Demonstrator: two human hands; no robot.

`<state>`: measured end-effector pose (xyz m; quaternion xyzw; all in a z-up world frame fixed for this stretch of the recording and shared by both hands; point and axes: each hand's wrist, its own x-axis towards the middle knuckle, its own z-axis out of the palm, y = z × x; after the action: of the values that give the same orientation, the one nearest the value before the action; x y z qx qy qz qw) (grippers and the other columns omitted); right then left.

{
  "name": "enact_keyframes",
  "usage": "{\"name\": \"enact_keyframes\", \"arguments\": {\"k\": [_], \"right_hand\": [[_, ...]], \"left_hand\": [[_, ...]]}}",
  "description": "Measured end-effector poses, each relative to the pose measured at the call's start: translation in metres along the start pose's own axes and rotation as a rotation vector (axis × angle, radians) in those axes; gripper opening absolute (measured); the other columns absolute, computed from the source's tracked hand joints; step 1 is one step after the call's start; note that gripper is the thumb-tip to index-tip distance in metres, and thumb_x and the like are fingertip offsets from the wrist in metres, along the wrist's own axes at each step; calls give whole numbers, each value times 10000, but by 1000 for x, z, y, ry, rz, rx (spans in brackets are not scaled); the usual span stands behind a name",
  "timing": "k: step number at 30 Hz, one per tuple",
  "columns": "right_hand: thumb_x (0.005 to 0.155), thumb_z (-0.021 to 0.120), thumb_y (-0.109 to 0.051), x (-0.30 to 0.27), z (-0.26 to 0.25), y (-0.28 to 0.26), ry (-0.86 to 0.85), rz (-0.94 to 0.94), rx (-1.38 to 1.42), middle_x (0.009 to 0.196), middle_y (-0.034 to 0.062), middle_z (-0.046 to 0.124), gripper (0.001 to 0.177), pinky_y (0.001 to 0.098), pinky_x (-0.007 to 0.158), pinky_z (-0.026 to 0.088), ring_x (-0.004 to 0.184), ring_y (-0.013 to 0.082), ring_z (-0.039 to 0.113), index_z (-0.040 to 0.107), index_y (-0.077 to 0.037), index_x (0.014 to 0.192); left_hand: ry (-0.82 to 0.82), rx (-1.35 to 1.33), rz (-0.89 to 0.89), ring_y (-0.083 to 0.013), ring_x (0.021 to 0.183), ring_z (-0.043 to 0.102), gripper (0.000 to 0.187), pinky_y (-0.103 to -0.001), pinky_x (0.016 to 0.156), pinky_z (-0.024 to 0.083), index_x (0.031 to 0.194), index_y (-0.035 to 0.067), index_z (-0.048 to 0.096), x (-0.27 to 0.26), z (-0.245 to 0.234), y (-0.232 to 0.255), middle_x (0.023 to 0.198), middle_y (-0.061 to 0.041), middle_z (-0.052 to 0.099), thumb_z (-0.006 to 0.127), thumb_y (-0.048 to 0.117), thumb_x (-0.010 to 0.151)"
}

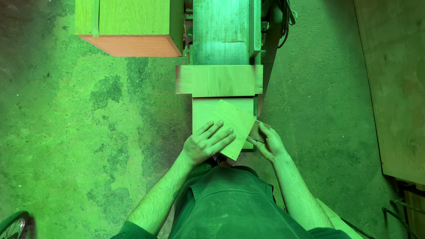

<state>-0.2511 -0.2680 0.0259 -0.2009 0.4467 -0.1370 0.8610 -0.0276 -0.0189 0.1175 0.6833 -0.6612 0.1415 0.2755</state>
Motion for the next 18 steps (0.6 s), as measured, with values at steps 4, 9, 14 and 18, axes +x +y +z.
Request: {"name": "enact_keyframes", "arguments": {"k": [4, 9, 14, 18], "right_hand": [[1257, 716, -370, 10, -5, 21, -230, 55, 70, 1630, 238, 848, 487, 810, 1199, 664, 1497, 494, 816, 777, -75, 1639], [1175, 878, -132, 17, 4, 25, -182, -23, 116, 1464, 210, 926, 349, 799, 1169, 706, 1371, 467, 892, 846, -53, 1513], [1201, 854, -149, 20, 8, 32, -144, -83, 183, 1543, 202, 902, 365, 822, 1277, 641, 1463, 471, 850, 832, -104, 1562], [1160, 908, -191, -13, 49, 21, -215, -154, 119, 1554, 201, 903, 490, 748, 1274, 666, 1458, 420, 863, 791, -97, 1626]], "left_hand": [[10, -30, 110, -336, 1516, 833, 350, -597, 1384, 612, 1578, 256, 878, 8, 11, 5, 1610, -7, 897, 703, 153, 1293], [102, -83, -191, -433, 1707, 667, 555, -904, 1461, 327, 1378, 186, 910, 3, 25, -6, 1613, -103, 882, 1028, 39, 856], [563, -1903, -1576, -467, 1730, 648, 800, -658, 1438, 489, 1978, 174, 501, -30, 76, 3, 1918, -232, 641, 374, 658, 1353], [562, -1971, -1456, -419, 1809, 539, 948, -622, 1440, 520, 1997, 73, 407, -2, 64, 26, 1986, -198, 520, 590, 692, 1302]]}}
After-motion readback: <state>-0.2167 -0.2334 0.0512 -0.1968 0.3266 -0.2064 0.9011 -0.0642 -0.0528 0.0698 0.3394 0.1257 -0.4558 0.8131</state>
